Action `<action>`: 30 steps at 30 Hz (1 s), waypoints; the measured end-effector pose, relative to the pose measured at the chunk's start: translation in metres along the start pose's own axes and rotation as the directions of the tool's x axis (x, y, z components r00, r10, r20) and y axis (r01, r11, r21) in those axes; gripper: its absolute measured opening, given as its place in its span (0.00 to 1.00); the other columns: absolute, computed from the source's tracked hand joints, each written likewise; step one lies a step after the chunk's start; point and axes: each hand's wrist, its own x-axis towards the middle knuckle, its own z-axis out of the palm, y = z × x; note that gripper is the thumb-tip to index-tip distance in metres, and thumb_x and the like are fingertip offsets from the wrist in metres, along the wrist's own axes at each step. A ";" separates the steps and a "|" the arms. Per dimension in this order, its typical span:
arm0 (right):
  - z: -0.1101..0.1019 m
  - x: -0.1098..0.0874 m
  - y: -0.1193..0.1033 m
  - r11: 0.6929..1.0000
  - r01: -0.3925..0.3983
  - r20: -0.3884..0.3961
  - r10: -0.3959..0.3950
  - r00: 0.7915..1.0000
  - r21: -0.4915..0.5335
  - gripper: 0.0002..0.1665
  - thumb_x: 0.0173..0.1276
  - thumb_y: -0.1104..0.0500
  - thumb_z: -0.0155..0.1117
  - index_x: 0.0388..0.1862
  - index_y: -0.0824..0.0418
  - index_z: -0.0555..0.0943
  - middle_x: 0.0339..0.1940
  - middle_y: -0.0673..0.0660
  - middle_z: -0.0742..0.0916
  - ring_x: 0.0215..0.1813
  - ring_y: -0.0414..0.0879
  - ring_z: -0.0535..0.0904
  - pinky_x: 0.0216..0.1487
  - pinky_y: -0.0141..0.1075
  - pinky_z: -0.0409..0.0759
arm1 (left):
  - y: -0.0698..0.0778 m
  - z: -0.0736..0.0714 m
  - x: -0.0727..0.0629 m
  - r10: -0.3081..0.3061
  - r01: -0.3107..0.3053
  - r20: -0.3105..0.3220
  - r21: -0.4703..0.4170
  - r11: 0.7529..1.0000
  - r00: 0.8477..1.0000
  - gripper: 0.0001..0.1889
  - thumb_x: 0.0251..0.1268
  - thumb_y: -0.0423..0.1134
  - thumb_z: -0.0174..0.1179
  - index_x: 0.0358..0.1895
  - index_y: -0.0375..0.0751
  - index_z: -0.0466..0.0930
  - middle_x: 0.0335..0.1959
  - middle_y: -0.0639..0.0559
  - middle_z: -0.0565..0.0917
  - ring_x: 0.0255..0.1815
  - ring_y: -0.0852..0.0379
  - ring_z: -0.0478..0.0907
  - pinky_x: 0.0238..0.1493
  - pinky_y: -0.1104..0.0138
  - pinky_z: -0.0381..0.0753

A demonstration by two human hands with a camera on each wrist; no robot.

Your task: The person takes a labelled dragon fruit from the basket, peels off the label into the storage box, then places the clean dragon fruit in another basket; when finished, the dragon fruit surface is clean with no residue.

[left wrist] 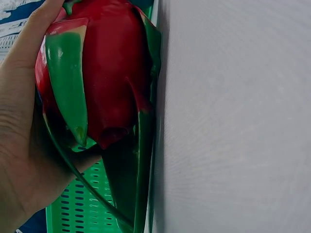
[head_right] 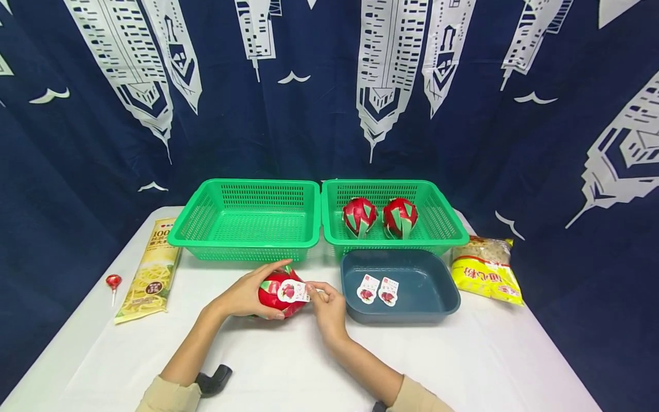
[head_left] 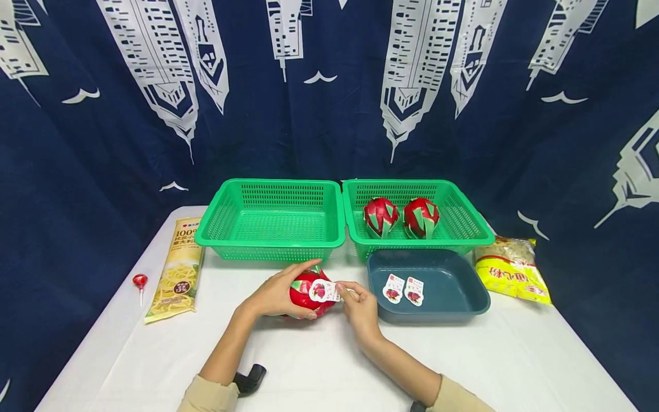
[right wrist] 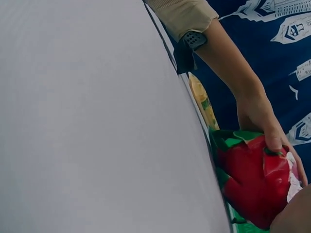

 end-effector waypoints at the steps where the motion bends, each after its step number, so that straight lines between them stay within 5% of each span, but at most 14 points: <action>1: -0.001 -0.001 -0.003 1.000 0.002 0.008 -0.002 1.000 -0.005 0.16 0.64 0.62 0.62 0.44 0.75 0.79 0.08 0.46 0.63 0.12 0.34 0.54 0.14 0.26 0.50 | 0.000 0.000 0.000 0.005 -0.005 0.000 0.002 1.000 1.000 0.54 0.29 0.67 0.71 0.67 0.79 0.50 0.54 0.63 0.70 0.50 0.61 0.70 0.42 0.62 0.75; 8: -0.012 -0.017 -0.023 0.995 0.091 0.106 -0.087 0.991 -0.032 0.15 0.63 0.61 0.63 0.39 0.76 0.79 0.10 0.46 0.62 0.15 0.34 0.54 0.18 0.26 0.53 | 0.002 0.002 0.003 0.015 -0.015 0.007 -0.012 1.000 1.000 0.53 0.30 0.65 0.72 0.67 0.76 0.52 0.54 0.61 0.70 0.49 0.59 0.71 0.41 0.61 0.76; 15: -0.059 -0.011 -0.070 0.939 0.340 0.150 -0.329 0.932 -0.054 0.10 0.66 0.67 0.58 0.37 0.77 0.76 0.09 0.49 0.62 0.14 0.37 0.55 0.14 0.36 0.47 | 0.001 0.003 0.002 -0.021 0.022 0.029 -0.023 0.999 0.999 0.52 0.31 0.65 0.72 0.66 0.80 0.51 0.55 0.63 0.68 0.51 0.55 0.72 0.41 0.61 0.78; 19: -0.117 0.020 -0.106 0.897 0.317 0.212 -0.260 0.942 -0.309 0.14 0.67 0.61 0.59 0.41 0.73 0.77 0.09 0.48 0.62 0.14 0.38 0.53 0.12 0.37 0.48 | 0.001 0.002 0.001 -0.028 0.030 0.033 -0.044 0.999 0.999 0.52 0.31 0.63 0.72 0.66 0.80 0.50 0.56 0.64 0.68 0.52 0.54 0.71 0.42 0.61 0.78; 24: -0.182 0.060 -0.123 0.737 0.246 0.337 -0.026 0.941 -0.630 0.17 0.68 0.57 0.57 0.45 0.71 0.77 0.11 0.47 0.62 0.15 0.38 0.55 0.16 0.35 0.56 | 0.001 0.003 0.002 -0.030 0.031 0.034 -0.043 0.999 0.999 0.53 0.31 0.62 0.73 0.66 0.81 0.50 0.55 0.66 0.67 0.52 0.55 0.71 0.41 0.62 0.77; 26: -0.198 0.074 -0.122 0.662 0.236 0.380 0.079 0.922 -0.711 0.16 0.68 0.57 0.57 0.43 0.71 0.78 0.15 0.49 0.71 0.20 0.40 0.63 0.22 0.33 0.64 | 0.001 0.002 0.001 -0.030 0.031 0.032 -0.040 0.999 0.999 0.53 0.31 0.62 0.73 0.66 0.80 0.50 0.55 0.66 0.67 0.52 0.55 0.71 0.41 0.62 0.77; 30: -0.218 0.095 -0.109 0.575 0.292 0.487 0.217 0.846 -0.764 0.11 0.68 0.61 0.57 0.39 0.69 0.80 0.29 0.54 0.80 0.33 0.44 0.71 0.34 0.36 0.71 | 0.000 0.003 0.001 -0.023 0.024 0.028 -0.036 0.999 0.999 0.53 0.31 0.62 0.73 0.67 0.78 0.51 0.55 0.65 0.68 0.52 0.55 0.71 0.42 0.62 0.77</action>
